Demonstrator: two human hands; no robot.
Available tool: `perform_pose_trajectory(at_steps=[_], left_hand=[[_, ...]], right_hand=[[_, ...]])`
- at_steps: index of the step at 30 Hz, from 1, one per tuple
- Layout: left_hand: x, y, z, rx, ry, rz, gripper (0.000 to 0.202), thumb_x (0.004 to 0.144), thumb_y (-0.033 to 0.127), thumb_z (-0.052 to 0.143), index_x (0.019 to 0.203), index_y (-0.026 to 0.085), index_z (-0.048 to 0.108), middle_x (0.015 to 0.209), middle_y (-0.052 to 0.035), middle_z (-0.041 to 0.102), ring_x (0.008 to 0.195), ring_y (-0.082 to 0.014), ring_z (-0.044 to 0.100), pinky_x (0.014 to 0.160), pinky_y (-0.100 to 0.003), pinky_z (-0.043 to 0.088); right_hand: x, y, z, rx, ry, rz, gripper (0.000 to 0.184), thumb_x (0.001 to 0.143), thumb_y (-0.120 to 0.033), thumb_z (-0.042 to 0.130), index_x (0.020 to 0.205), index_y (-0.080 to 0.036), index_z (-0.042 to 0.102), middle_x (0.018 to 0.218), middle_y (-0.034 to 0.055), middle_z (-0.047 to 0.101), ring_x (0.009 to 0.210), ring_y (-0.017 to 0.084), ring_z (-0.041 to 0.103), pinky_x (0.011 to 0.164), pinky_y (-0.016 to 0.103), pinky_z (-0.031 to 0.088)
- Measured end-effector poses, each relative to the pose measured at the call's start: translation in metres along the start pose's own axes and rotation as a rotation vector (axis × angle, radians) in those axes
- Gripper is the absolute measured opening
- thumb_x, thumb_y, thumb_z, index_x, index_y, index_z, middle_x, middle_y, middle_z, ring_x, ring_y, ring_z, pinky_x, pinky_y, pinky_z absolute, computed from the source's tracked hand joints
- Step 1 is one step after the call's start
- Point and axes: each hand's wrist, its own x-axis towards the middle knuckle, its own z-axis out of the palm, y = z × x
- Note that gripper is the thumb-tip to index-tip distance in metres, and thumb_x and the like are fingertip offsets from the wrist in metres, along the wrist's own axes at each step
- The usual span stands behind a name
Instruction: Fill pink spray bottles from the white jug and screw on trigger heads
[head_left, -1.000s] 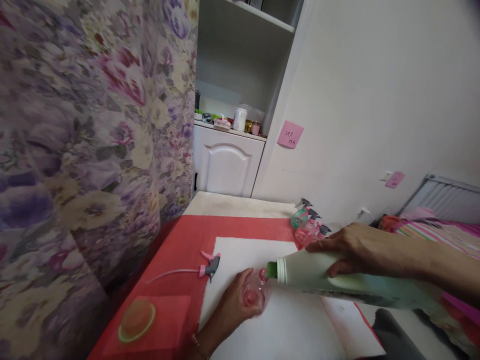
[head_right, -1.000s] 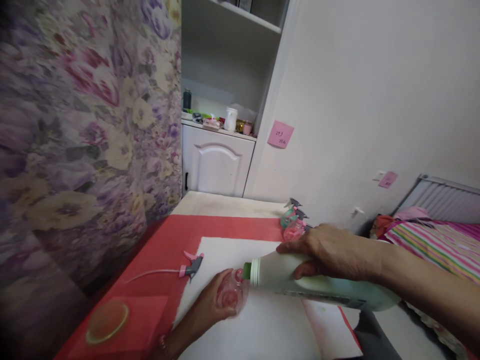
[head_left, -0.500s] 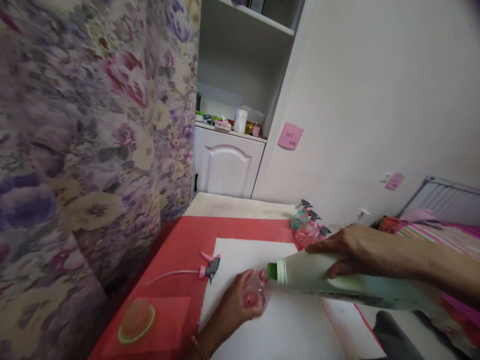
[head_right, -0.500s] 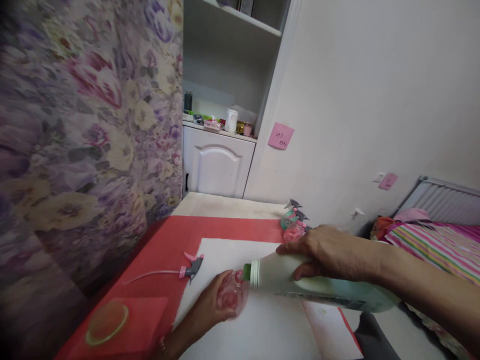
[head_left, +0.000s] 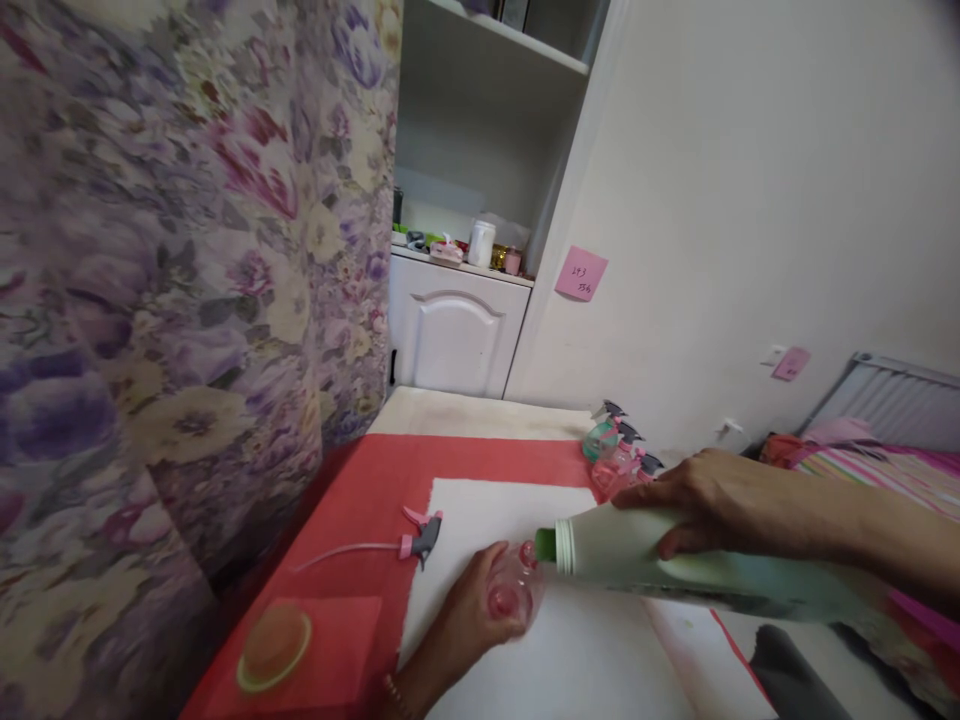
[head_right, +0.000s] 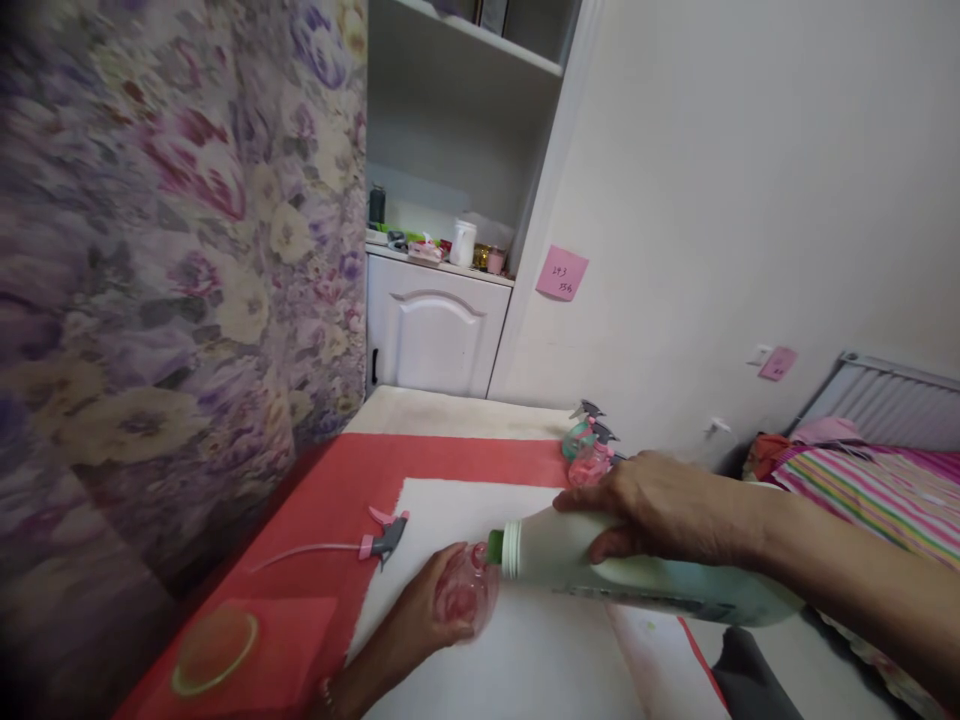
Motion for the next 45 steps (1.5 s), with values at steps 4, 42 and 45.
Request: perform_pose_trajectory(at_steps=[4, 42, 45], left_hand=[[0.001, -0.004, 0.001, 0.022, 0.015, 0.031, 0.085, 0.053, 0.01, 0.076, 0.132, 0.026, 0.051, 0.143, -0.0081, 0.051, 0.135, -0.0335, 0.042, 0.112, -0.044, 0.036], [0.002, -0.006, 0.002, 0.142, 0.045, 0.066, 0.085, 0.052, 0.009, 0.075, 0.131, 0.022, 0.047, 0.139, -0.0109, 0.052, 0.129, -0.0291, 0.047, 0.107, -0.038, 0.041], [0.004, -0.013, 0.002, 0.109, 0.035, 0.078, 0.087, 0.051, 0.009, 0.075, 0.132, 0.023, 0.045, 0.139, -0.011, 0.051, 0.129, -0.0298, 0.048, 0.106, -0.038, 0.042]], right_hand=[[0.0, 0.002, 0.001, -0.014, 0.002, 0.012, 0.049, 0.092, -0.051, 0.052, 0.131, -0.023, 0.058, 0.101, 0.0105, 0.075, 0.077, 0.022, 0.071, 0.063, 0.026, 0.05], [0.003, 0.008, 0.002, -0.062, -0.042, 0.042, 0.052, 0.091, -0.055, 0.052, 0.131, -0.023, 0.057, 0.093, 0.0096, 0.073, 0.074, 0.02, 0.069, 0.062, 0.024, 0.046], [0.003, 0.009, 0.003, -0.066, -0.044, 0.035, 0.051, 0.09, -0.056, 0.051, 0.132, -0.027, 0.056, 0.095, 0.0078, 0.073, 0.075, 0.019, 0.068, 0.063, 0.024, 0.045]])
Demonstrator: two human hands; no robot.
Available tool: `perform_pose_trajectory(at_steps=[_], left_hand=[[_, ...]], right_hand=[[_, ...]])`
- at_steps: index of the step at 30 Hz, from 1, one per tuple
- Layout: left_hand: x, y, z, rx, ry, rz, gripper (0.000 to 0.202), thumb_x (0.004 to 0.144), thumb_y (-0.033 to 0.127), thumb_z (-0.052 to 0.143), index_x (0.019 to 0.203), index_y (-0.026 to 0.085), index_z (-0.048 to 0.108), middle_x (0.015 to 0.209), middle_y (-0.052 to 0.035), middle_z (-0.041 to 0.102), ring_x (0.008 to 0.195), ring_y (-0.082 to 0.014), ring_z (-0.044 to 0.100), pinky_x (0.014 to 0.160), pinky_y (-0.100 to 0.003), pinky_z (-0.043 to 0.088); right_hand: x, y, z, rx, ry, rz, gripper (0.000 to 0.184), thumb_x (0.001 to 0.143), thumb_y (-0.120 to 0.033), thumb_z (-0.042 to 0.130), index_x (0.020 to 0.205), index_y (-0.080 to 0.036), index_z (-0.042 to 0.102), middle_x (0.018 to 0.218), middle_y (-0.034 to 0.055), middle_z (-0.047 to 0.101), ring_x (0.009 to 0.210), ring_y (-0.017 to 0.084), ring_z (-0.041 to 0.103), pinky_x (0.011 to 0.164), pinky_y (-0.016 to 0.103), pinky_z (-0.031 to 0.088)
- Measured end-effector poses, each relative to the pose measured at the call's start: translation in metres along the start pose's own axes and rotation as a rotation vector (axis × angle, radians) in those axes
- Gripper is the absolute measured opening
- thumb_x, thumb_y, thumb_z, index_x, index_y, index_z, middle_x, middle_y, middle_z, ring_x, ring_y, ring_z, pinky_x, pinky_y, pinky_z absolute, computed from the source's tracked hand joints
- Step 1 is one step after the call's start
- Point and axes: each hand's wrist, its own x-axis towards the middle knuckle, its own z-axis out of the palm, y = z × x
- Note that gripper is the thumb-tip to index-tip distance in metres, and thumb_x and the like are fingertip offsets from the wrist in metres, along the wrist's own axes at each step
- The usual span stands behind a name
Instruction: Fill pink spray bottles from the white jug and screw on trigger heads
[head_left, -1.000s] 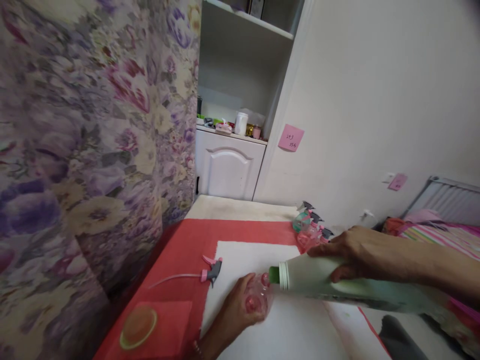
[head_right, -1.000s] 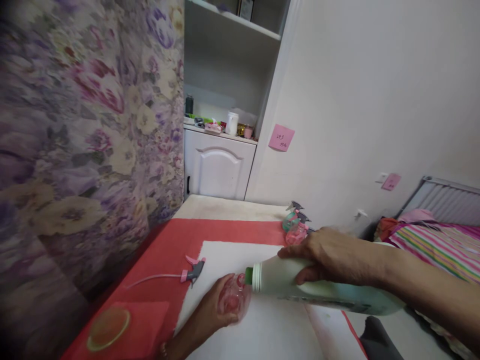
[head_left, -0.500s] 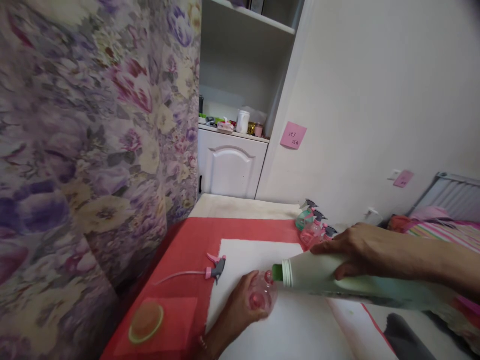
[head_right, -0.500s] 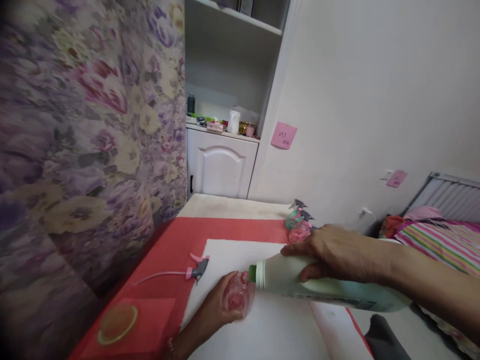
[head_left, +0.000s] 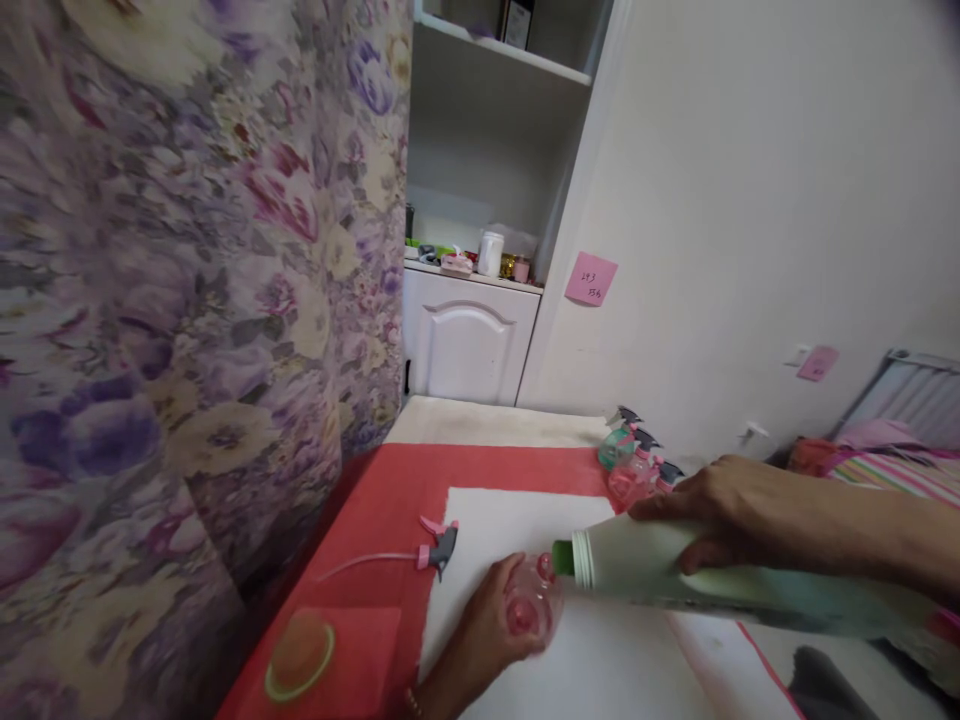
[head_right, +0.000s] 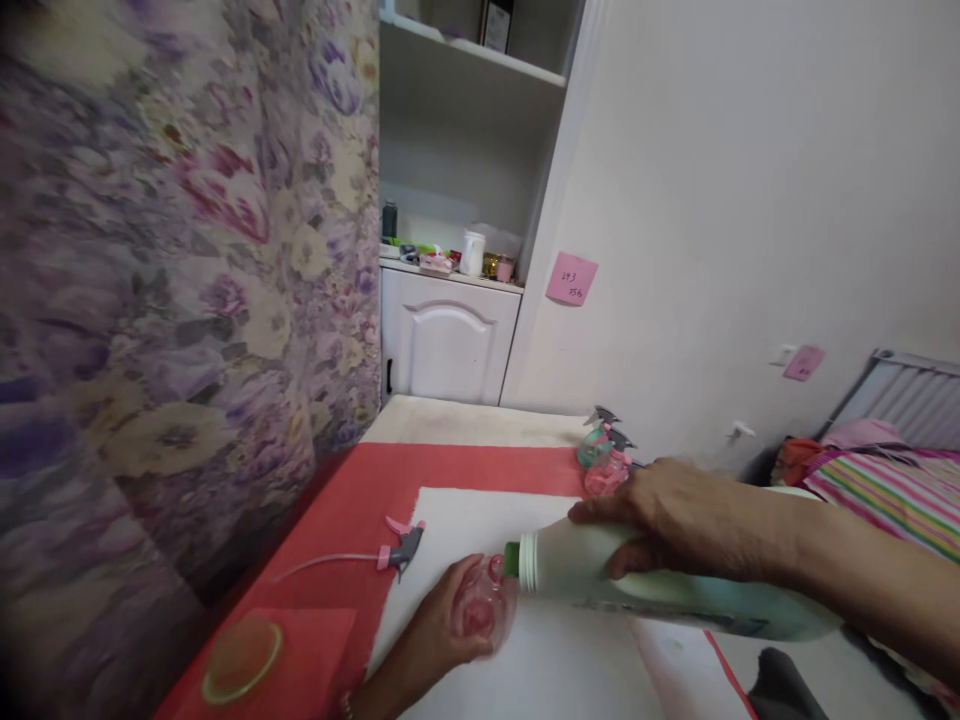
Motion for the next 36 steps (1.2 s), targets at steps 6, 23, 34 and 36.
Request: perform_pose_trajectory(at_steps=[6, 23, 34, 36], left_hand=[[-0.002, 0.003, -0.002, 0.04, -0.008, -0.01, 0.088, 0.052, 0.007, 0.074, 0.133, 0.023, 0.044, 0.141, -0.0099, 0.05, 0.13, -0.0276, 0.047, 0.108, -0.036, 0.04], [-0.002, 0.004, -0.001, -0.024, -0.014, -0.006, 0.085, 0.053, 0.004, 0.073, 0.132, 0.025, 0.048, 0.14, -0.0091, 0.053, 0.13, -0.0289, 0.048, 0.108, -0.037, 0.041], [0.0, 0.005, -0.002, -0.027, -0.021, -0.017, 0.084, 0.055, 0.01, 0.073, 0.134, 0.024, 0.049, 0.144, -0.0089, 0.051, 0.134, -0.0322, 0.044, 0.112, -0.042, 0.036], [-0.001, 0.007, -0.003, -0.029, -0.027, -0.02, 0.084, 0.054, 0.011, 0.074, 0.134, 0.025, 0.05, 0.143, -0.0083, 0.051, 0.134, -0.033, 0.044, 0.112, -0.043, 0.036]], right_hand=[[0.0, 0.002, 0.001, -0.004, 0.023, -0.028, 0.049, 0.09, -0.055, 0.054, 0.13, -0.027, 0.057, 0.091, 0.0066, 0.074, 0.071, 0.018, 0.068, 0.06, 0.025, 0.043], [-0.001, -0.006, -0.005, -0.064, 0.054, -0.038, 0.047, 0.091, -0.053, 0.053, 0.128, -0.026, 0.06, 0.085, 0.0056, 0.077, 0.071, 0.021, 0.071, 0.059, 0.025, 0.044], [-0.001, -0.01, -0.011, -0.057, 0.033, -0.031, 0.045, 0.092, -0.053, 0.052, 0.127, -0.026, 0.061, 0.084, 0.0059, 0.073, 0.069, 0.019, 0.069, 0.061, 0.025, 0.045], [-0.002, -0.01, -0.012, -0.05, 0.033, -0.031, 0.045, 0.091, -0.053, 0.053, 0.127, -0.026, 0.061, 0.085, 0.0057, 0.073, 0.069, 0.018, 0.069, 0.061, 0.025, 0.046]])
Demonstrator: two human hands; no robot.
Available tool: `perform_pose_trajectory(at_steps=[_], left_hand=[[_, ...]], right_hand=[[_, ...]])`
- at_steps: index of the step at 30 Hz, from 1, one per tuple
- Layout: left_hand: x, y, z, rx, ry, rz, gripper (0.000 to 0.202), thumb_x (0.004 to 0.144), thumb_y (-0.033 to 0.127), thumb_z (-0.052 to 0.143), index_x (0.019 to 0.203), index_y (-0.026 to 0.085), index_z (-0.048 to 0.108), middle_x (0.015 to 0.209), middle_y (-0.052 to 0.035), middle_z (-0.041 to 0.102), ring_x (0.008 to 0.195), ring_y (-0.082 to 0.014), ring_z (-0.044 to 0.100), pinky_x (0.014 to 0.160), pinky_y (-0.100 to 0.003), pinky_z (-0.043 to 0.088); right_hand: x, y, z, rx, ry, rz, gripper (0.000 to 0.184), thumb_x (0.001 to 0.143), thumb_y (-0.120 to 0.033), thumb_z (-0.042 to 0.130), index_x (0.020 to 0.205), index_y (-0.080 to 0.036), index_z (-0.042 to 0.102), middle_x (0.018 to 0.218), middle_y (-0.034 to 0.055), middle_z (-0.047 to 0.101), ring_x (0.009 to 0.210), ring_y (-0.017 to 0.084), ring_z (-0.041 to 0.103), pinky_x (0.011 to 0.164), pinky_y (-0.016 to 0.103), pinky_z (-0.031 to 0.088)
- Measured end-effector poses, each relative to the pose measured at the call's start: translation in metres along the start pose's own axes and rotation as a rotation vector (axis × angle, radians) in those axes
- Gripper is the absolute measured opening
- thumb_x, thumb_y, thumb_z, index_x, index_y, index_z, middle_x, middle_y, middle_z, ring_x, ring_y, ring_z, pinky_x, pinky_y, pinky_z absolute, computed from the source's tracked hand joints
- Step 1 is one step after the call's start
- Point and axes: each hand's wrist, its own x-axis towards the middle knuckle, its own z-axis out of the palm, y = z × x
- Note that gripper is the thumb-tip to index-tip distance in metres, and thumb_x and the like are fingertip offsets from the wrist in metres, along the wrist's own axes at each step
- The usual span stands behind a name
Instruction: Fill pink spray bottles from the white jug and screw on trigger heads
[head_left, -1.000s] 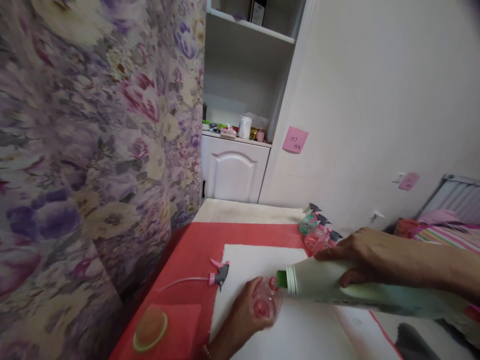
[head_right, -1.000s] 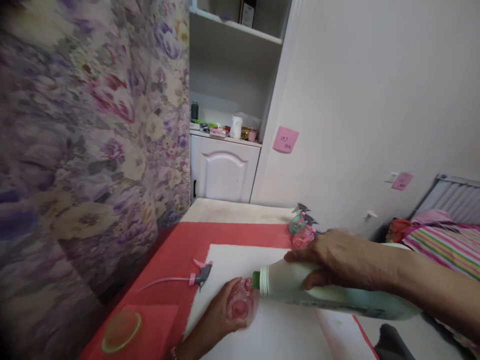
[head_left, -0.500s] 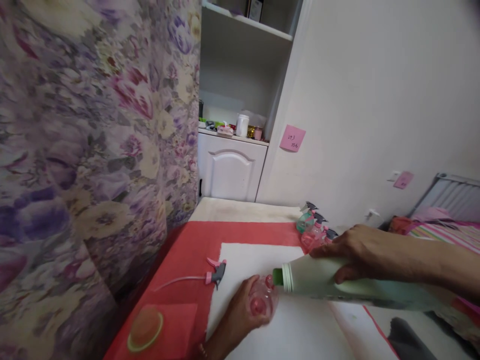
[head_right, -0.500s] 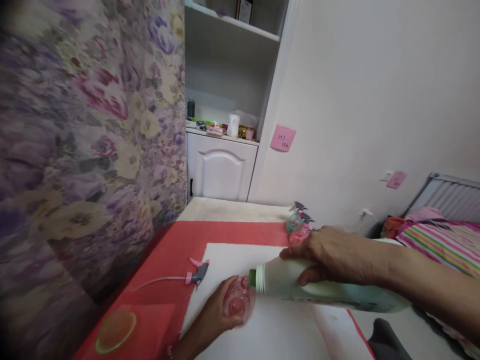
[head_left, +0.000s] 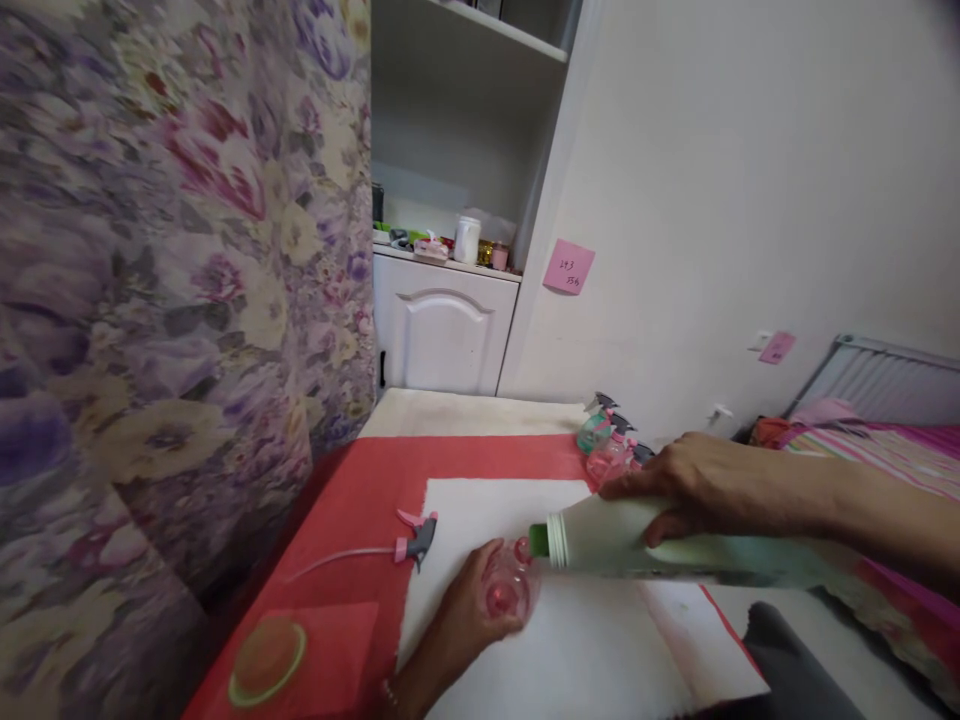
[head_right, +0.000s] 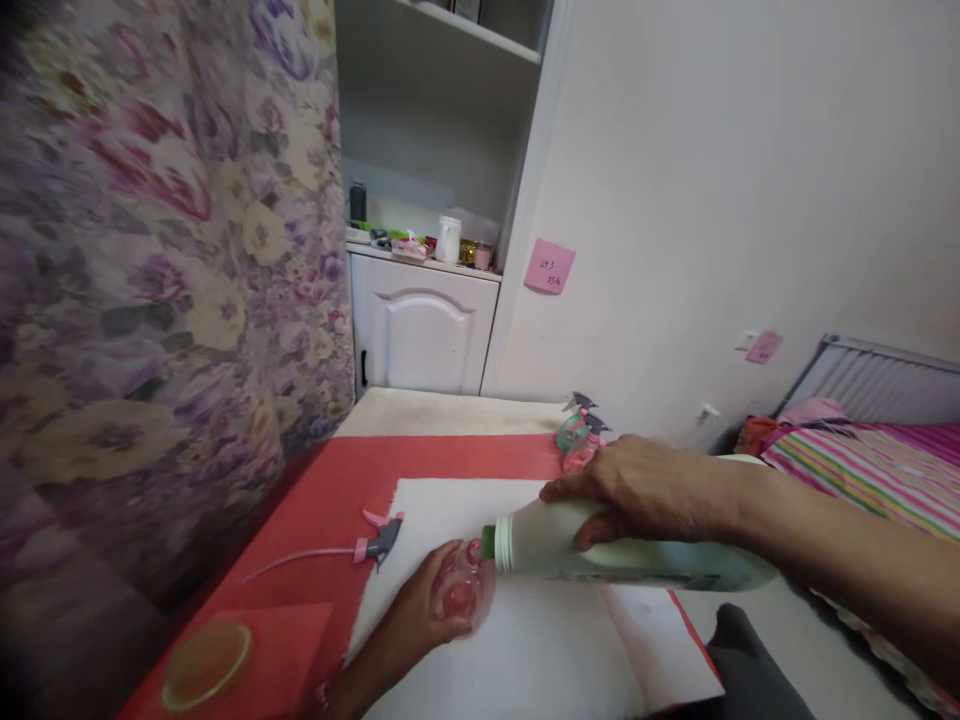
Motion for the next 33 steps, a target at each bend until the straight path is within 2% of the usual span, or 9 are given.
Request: perform_pose_trajectory(at_steps=[6, 11, 20, 26, 33], left_hand=[[-0.0009, 0.0061, 0.001, 0.008, -0.001, -0.006, 0.083, 0.055, 0.01, 0.072, 0.133, 0.024, 0.049, 0.142, -0.009, 0.052, 0.132, -0.0317, 0.047, 0.108, -0.04, 0.041], [0.0009, 0.0018, 0.0004, 0.006, -0.019, 0.012, 0.084, 0.055, 0.005, 0.069, 0.134, 0.022, 0.044, 0.143, -0.0102, 0.05, 0.132, -0.028, 0.046, 0.106, -0.036, 0.043], [0.001, 0.0025, -0.0008, 0.056, -0.012, -0.001, 0.084, 0.054, 0.005, 0.07, 0.133, 0.022, 0.043, 0.142, -0.0099, 0.05, 0.131, -0.0275, 0.047, 0.107, -0.036, 0.041], [0.0019, 0.0008, 0.0011, 0.03, -0.007, -0.019, 0.086, 0.052, 0.004, 0.069, 0.133, 0.024, 0.044, 0.142, -0.0091, 0.05, 0.13, -0.028, 0.048, 0.104, -0.036, 0.044], [-0.0019, 0.0087, 0.0016, 0.007, 0.001, -0.017, 0.085, 0.052, 0.005, 0.069, 0.131, 0.023, 0.043, 0.143, -0.0111, 0.049, 0.132, -0.0289, 0.046, 0.107, -0.037, 0.042]], right_hand=[[-0.0003, -0.0006, -0.0008, 0.022, 0.001, 0.004, 0.044, 0.092, -0.052, 0.052, 0.128, -0.027, 0.061, 0.088, 0.0062, 0.074, 0.072, 0.019, 0.069, 0.063, 0.025, 0.047], [0.0002, -0.0004, -0.0014, 0.024, -0.003, 0.018, 0.043, 0.091, -0.052, 0.053, 0.125, -0.027, 0.062, 0.083, 0.0055, 0.073, 0.07, 0.019, 0.069, 0.062, 0.025, 0.046], [0.0012, -0.0024, -0.0043, 0.017, -0.032, 0.034, 0.041, 0.091, -0.051, 0.054, 0.124, -0.028, 0.062, 0.084, 0.0045, 0.074, 0.07, 0.02, 0.07, 0.062, 0.025, 0.046], [0.0017, 0.0017, 0.0003, -0.001, -0.003, -0.002, 0.041, 0.091, -0.052, 0.054, 0.122, -0.027, 0.063, 0.08, 0.0039, 0.074, 0.068, 0.02, 0.07, 0.06, 0.026, 0.043], [0.0027, -0.0001, -0.0011, 0.007, -0.001, -0.01, 0.041, 0.091, -0.052, 0.054, 0.124, -0.028, 0.061, 0.083, 0.0027, 0.073, 0.067, 0.018, 0.068, 0.06, 0.025, 0.044]])
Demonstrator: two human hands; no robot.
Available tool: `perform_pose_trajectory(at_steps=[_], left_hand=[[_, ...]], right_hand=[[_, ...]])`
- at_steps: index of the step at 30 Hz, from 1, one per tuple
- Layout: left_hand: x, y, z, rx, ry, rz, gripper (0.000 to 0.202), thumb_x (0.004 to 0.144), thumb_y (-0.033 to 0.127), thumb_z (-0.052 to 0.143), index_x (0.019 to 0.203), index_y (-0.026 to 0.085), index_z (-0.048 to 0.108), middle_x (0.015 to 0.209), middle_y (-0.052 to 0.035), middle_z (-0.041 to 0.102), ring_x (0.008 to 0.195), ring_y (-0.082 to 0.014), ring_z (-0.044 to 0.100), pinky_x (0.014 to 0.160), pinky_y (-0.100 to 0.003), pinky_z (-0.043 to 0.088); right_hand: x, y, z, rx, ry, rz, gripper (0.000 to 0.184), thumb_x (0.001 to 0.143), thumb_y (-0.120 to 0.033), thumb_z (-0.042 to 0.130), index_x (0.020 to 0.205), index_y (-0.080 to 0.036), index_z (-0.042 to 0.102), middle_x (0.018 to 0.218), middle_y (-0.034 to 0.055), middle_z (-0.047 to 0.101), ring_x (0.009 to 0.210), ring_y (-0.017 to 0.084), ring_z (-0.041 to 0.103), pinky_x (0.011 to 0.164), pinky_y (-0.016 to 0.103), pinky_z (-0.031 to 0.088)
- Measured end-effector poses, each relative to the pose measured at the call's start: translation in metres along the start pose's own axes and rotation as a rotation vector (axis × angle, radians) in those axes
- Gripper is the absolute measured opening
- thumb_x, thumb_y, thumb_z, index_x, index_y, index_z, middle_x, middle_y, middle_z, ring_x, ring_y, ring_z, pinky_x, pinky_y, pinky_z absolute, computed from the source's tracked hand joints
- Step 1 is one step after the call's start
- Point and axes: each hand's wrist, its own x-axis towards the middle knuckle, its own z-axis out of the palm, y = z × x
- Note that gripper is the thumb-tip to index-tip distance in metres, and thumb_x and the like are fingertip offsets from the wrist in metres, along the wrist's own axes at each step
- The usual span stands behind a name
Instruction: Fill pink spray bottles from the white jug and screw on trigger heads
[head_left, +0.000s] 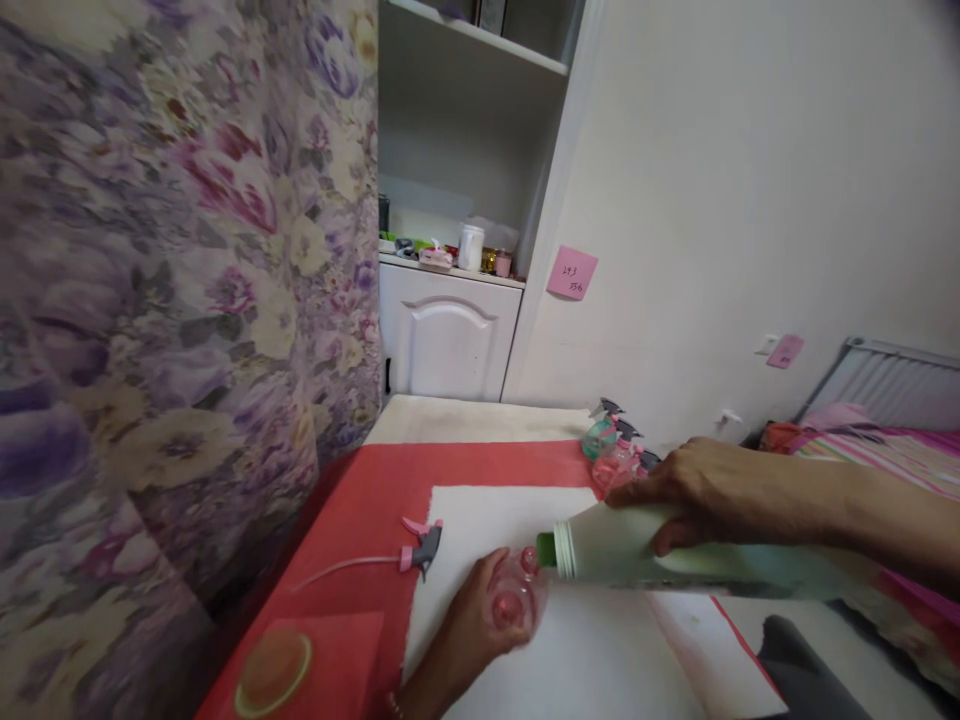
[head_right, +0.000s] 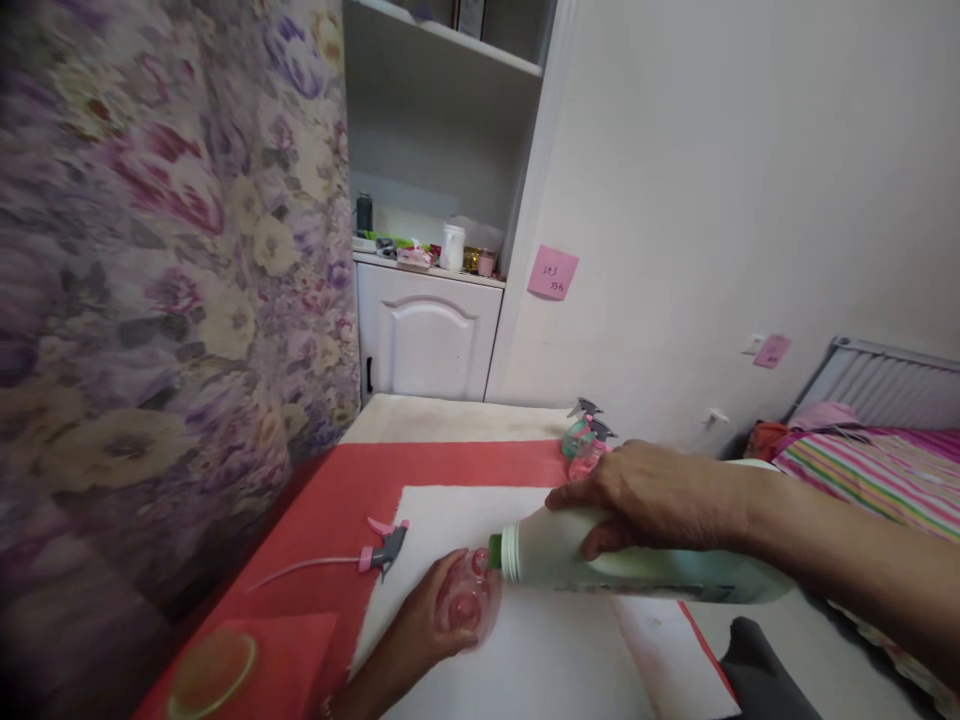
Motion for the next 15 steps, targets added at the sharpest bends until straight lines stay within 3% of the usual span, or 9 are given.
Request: perform_pose_trajectory(at_steps=[15], left_hand=[[0.0037, -0.0065, 0.0, 0.04, -0.003, -0.007, 0.087, 0.052, 0.006, 0.069, 0.133, 0.021, 0.041, 0.143, -0.012, 0.048, 0.131, -0.0284, 0.046, 0.108, -0.036, 0.04]], right_hand=[[0.0001, 0.0013, 0.0012, -0.019, -0.004, 0.007, 0.04, 0.091, -0.051, 0.055, 0.123, -0.029, 0.062, 0.081, 0.0026, 0.074, 0.066, 0.018, 0.068, 0.059, 0.025, 0.041]])
